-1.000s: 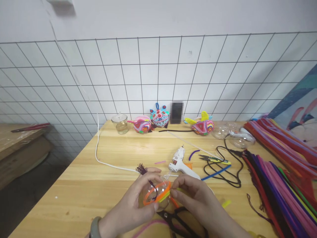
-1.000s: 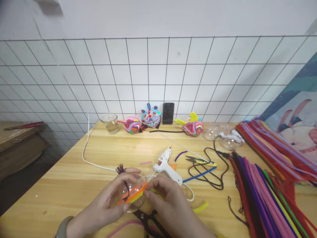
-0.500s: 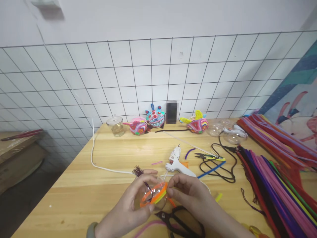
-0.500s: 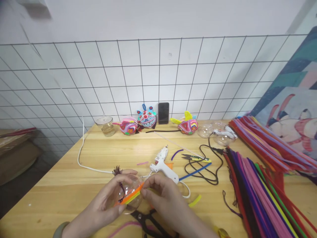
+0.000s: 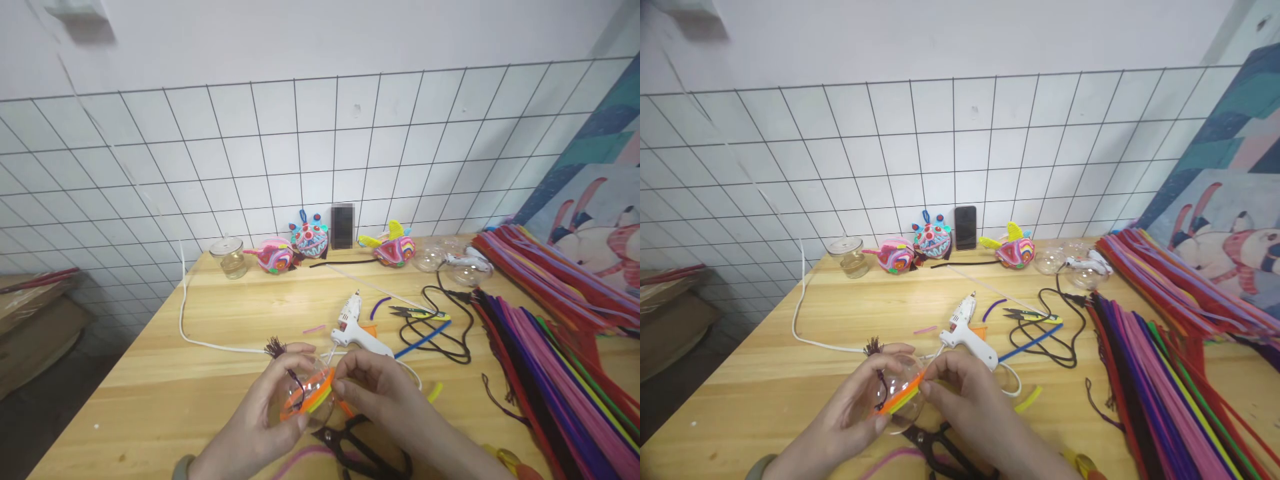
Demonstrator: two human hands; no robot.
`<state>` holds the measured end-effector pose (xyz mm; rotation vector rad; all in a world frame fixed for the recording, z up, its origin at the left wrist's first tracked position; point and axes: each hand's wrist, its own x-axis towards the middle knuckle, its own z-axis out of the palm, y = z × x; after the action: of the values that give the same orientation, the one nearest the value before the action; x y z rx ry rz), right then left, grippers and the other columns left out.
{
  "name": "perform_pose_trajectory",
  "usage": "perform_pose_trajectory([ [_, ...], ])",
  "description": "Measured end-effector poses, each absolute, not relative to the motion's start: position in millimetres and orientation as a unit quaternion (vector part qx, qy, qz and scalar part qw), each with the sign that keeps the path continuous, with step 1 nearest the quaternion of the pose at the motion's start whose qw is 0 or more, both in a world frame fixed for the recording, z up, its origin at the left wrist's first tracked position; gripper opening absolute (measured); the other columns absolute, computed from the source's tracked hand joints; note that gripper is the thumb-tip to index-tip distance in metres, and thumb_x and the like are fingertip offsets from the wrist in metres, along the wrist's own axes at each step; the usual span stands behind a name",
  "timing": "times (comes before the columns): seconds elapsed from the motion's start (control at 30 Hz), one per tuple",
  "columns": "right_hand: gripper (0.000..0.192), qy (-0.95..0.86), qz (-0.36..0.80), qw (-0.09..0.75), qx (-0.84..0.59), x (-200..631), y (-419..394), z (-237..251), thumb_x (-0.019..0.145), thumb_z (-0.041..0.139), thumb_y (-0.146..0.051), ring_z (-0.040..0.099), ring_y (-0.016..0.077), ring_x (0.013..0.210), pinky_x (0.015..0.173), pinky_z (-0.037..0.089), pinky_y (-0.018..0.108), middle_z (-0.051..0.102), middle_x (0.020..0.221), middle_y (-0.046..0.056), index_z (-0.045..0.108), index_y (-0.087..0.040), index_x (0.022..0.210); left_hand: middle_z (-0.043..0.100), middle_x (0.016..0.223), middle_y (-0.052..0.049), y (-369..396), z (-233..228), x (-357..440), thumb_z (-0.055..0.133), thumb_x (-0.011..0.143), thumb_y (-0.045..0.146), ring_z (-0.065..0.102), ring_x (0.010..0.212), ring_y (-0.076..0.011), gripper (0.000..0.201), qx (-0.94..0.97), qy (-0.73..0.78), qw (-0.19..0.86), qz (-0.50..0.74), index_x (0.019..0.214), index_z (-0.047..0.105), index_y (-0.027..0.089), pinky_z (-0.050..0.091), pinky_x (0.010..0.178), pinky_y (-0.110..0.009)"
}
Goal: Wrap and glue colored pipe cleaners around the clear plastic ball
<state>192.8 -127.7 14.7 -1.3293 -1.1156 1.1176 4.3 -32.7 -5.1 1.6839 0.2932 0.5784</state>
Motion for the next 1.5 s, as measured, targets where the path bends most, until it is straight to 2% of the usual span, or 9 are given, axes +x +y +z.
perform_pose_trajectory([
  [0.2, 0.018, -0.461, 0.467, 0.51, -0.556, 192, -127, 14, 0.079, 0.064, -0.035, 0.045, 0.0139, 0.065, 0.057, 0.033, 0.025, 0.054, 0.069, -0.001, 0.061, -0.018, 0.076, 0.045, 0.129, -0.011, -33, -5, 6, 0.061, 0.085, 0.047, 0.031, 0.134, -0.0341, 0.038, 0.708, 0.121, 0.65, 0.249, 0.115, 0.054, 0.026, 0.029, 0.107, -0.046],
  [0.37, 0.024, -0.453, 0.475, 0.509, -0.557, 192, -126, 14, 0.076, 0.068, -0.042, 0.045, 0.0141, 0.064, 0.055, 0.033, 0.025, 0.056, 0.068, -0.001, 0.06, -0.019, 0.073, 0.041, 0.131, -0.009, -32, -10, 7, 0.064, 0.084, 0.046, 0.038, 0.128, -0.0306, 0.037, 0.679, 0.111, 0.684, 0.241, 0.115, 0.053, 0.03, 0.033, 0.103, -0.043],
  [0.53, 0.026, -0.45, 0.479, 0.507, -0.557, 191, -126, 16, 0.076, 0.067, -0.043, 0.045, 0.0142, 0.063, 0.055, 0.033, 0.025, 0.057, 0.068, 0.0, 0.06, -0.018, 0.073, 0.044, 0.128, -0.007, -33, -13, 10, 0.066, 0.083, 0.046, 0.047, 0.119, -0.0271, 0.036, 0.639, 0.102, 0.721, 0.248, 0.114, 0.054, 0.032, 0.039, 0.095, -0.039],
  [0.8, 0.023, -0.448, 0.473, 0.515, -0.558, 191, -126, 16, 0.076, 0.068, -0.04, 0.044, 0.0127, 0.061, 0.053, 0.032, 0.024, 0.054, 0.066, -0.002, 0.06, -0.018, 0.072, 0.049, 0.123, -0.008, -36, -8, 13, 0.068, 0.081, 0.042, 0.05, 0.112, -0.0272, 0.035, 0.603, 0.12, 0.746, 0.254, 0.11, 0.058, 0.027, 0.044, 0.088, -0.037],
  [1.03, 0.026, -0.44, 0.48, 0.516, -0.557, 193, -126, 16, 0.075, 0.069, -0.041, 0.045, 0.0129, 0.062, 0.057, 0.033, 0.025, 0.053, 0.066, -0.002, 0.059, -0.017, 0.071, 0.049, 0.123, -0.01, -31, -10, 12, 0.068, 0.077, 0.053, 0.047, 0.117, -0.0309, 0.046, 0.623, 0.128, 0.735, 0.235, 0.113, 0.057, 0.026, 0.04, 0.092, -0.041],
  [1.3, 0.032, -0.439, 0.479, 0.52, -0.554, 194, -124, 11, 0.074, 0.07, -0.048, 0.047, 0.0129, 0.06, 0.057, 0.035, 0.025, 0.054, 0.065, -0.003, 0.06, -0.018, 0.072, 0.049, 0.13, -0.012, -27, -17, 8, 0.055, 0.078, 0.067, 0.044, 0.122, -0.0351, 0.057, 0.631, 0.169, 0.722, 0.228, 0.115, 0.059, 0.023, 0.034, 0.102, -0.049],
  [1.5, 0.023, -0.447, 0.459, 0.521, -0.564, 192, -126, 12, 0.076, 0.07, -0.04, 0.048, 0.014, 0.063, 0.054, 0.036, 0.024, 0.056, 0.066, -0.002, 0.063, -0.019, 0.071, 0.05, 0.13, -0.011, -29, -13, 9, 0.056, 0.077, 0.069, 0.044, 0.124, -0.0342, 0.054, 0.613, 0.177, 0.732, 0.237, 0.108, 0.061, 0.025, 0.033, 0.104, -0.048],
])
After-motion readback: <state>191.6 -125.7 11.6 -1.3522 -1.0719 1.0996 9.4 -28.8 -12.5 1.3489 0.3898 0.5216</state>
